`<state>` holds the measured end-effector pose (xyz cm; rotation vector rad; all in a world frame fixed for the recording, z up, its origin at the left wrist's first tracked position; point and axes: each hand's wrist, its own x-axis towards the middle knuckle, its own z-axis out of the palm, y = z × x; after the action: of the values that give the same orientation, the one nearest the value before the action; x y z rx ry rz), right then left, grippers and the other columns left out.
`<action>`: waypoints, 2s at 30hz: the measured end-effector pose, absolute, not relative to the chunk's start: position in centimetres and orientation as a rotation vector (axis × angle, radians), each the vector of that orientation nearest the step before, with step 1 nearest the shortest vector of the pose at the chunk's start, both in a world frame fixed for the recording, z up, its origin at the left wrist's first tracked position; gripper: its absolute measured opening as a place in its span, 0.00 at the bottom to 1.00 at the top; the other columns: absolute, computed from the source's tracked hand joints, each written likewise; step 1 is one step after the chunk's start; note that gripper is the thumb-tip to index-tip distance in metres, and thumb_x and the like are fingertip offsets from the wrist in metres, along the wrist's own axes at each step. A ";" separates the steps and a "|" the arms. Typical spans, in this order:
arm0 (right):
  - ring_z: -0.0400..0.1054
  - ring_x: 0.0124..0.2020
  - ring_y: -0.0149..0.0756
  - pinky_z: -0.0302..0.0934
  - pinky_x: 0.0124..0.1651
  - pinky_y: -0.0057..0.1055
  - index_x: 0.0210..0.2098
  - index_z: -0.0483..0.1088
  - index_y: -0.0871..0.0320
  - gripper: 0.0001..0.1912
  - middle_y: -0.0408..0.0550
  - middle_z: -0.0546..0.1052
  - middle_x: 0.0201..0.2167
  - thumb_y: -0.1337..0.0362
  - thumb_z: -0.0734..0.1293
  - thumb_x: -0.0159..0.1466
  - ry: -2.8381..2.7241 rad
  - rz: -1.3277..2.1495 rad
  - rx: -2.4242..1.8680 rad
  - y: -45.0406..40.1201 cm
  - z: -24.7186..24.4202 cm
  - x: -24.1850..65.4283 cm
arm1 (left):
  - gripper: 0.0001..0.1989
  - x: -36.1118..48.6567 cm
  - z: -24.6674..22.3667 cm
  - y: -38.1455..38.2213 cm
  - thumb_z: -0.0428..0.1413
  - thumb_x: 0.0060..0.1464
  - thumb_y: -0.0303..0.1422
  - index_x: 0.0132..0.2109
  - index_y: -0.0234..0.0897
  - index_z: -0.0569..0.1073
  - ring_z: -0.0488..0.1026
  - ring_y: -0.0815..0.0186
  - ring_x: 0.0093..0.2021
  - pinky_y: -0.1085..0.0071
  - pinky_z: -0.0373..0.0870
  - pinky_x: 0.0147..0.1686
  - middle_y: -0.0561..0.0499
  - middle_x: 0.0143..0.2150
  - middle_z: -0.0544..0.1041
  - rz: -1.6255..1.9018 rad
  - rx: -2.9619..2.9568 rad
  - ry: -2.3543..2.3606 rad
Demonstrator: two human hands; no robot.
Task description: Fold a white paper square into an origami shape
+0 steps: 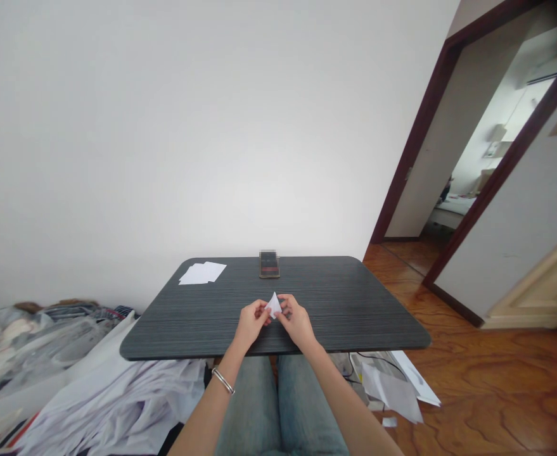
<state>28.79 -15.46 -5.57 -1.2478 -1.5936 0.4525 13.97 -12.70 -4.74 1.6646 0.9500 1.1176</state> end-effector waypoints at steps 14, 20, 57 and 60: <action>0.68 0.25 0.32 0.62 0.29 0.26 0.44 0.65 0.56 0.15 0.43 0.73 0.27 0.63 0.63 0.56 -1.653 0.165 -1.327 -16.2 -5.3 28.4 | 0.12 13.9 -4.1 -13.2 0.55 0.49 0.39 0.32 0.32 0.71 0.68 0.70 0.21 0.75 0.66 0.24 0.53 0.22 0.71 1.100 1.660 0.909; 0.70 0.27 0.32 0.64 0.28 0.25 0.45 0.66 0.58 0.15 0.48 0.74 0.32 0.64 0.61 0.58 -1.595 0.191 -1.254 -16.5 -5.2 28.4 | 0.13 13.8 -4.1 -13.3 0.54 0.49 0.40 0.33 0.32 0.71 0.68 0.70 0.21 0.75 0.66 0.24 0.53 0.23 0.72 1.119 1.669 0.915; 0.66 0.24 0.32 0.59 0.21 0.24 0.35 0.64 0.56 0.12 0.42 0.71 0.24 0.55 0.64 0.57 -1.261 0.885 -0.975 -16.1 -4.9 29.1 | 0.16 14.1 -3.9 -13.7 0.54 0.50 0.38 0.43 0.32 0.73 0.70 0.66 0.29 0.74 0.68 0.25 0.45 0.36 0.76 1.198 1.681 0.812; 0.66 0.23 0.30 0.58 0.20 0.23 0.32 0.65 0.57 0.12 0.41 0.71 0.22 0.54 0.65 0.56 -1.246 0.946 -0.956 -15.9 -5.0 29.1 | 0.15 14.1 -3.7 -13.9 0.55 0.50 0.37 0.43 0.32 0.74 0.71 0.65 0.30 0.73 0.69 0.26 0.45 0.37 0.76 1.199 1.701 0.819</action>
<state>29.10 -15.90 -5.05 -0.9556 -1.2460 0.9461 14.10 -13.90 -3.70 1.7005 0.8189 1.1987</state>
